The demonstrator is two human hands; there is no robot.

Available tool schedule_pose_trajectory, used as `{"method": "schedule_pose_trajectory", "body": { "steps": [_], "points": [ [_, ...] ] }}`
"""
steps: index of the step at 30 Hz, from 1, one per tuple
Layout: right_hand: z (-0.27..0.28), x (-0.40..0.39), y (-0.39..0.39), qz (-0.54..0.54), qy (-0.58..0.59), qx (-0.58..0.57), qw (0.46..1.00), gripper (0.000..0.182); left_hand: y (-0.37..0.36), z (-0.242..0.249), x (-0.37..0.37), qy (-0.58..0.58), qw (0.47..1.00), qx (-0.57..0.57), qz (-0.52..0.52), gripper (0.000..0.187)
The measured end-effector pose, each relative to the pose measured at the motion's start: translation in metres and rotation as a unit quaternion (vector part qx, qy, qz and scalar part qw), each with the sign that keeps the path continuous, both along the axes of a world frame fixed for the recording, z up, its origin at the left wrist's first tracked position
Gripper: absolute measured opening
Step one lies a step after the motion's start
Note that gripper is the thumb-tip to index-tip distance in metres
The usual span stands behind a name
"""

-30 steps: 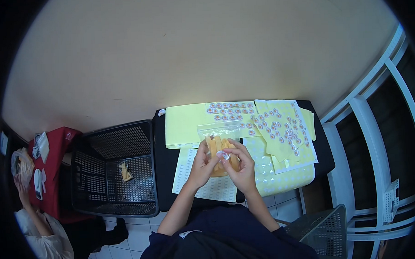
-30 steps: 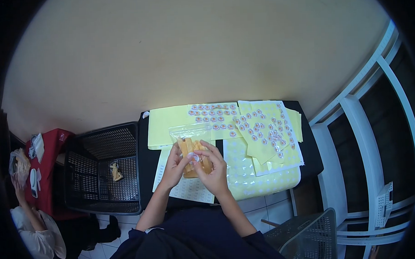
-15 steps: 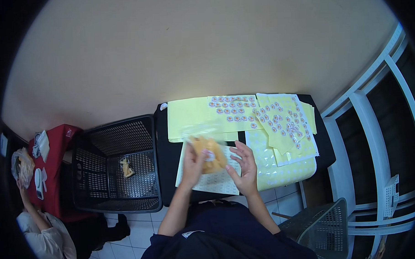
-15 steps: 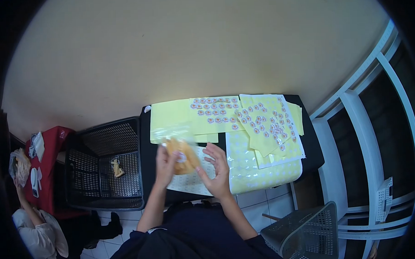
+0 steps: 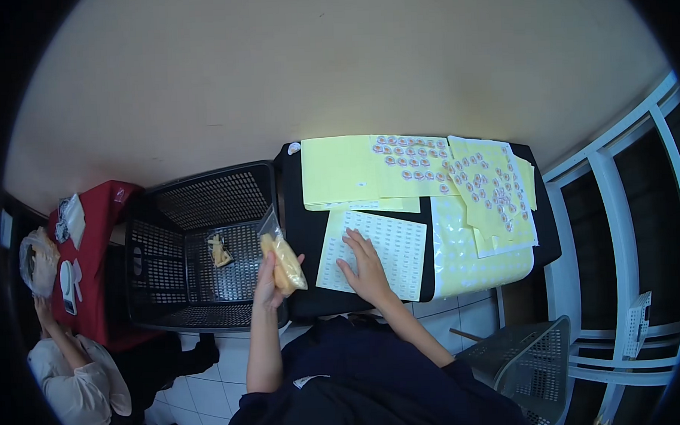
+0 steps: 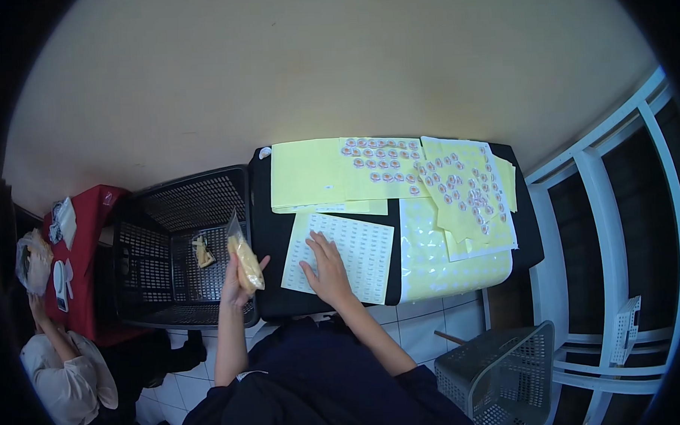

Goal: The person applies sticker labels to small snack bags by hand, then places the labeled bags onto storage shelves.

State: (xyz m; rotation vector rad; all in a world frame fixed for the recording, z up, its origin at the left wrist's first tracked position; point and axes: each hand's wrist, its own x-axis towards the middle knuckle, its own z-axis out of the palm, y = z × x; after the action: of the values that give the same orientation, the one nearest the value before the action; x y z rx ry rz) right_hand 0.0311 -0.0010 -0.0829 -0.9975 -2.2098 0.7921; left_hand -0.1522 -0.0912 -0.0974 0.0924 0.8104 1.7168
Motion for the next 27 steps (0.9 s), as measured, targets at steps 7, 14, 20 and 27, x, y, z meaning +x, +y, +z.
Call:
{"method": "schedule_pose_trajectory", "body": {
  "steps": [7,14,20,27],
  "points": [
    [-0.014,-0.024,0.011,-0.003,0.055,-0.003,0.998,0.036,0.047,-0.01,0.002,-0.1,0.989,0.072,-0.087,0.038],
    [-0.018,-0.024,0.015,-0.034,0.109,-0.046,0.992,0.031,0.066,-0.02,-0.001,-0.05,0.989,0.026,-0.14,0.036],
    [-0.013,-0.026,0.022,-0.044,0.071,0.025,0.996,0.023,0.074,-0.015,0.002,-0.086,0.982,0.045,-0.161,0.033],
    [-0.003,-0.023,0.033,0.006,-0.009,0.044,0.999,0.021,0.075,-0.026,-0.003,-0.085,0.976,0.056,-0.192,0.034]
  ]
}}
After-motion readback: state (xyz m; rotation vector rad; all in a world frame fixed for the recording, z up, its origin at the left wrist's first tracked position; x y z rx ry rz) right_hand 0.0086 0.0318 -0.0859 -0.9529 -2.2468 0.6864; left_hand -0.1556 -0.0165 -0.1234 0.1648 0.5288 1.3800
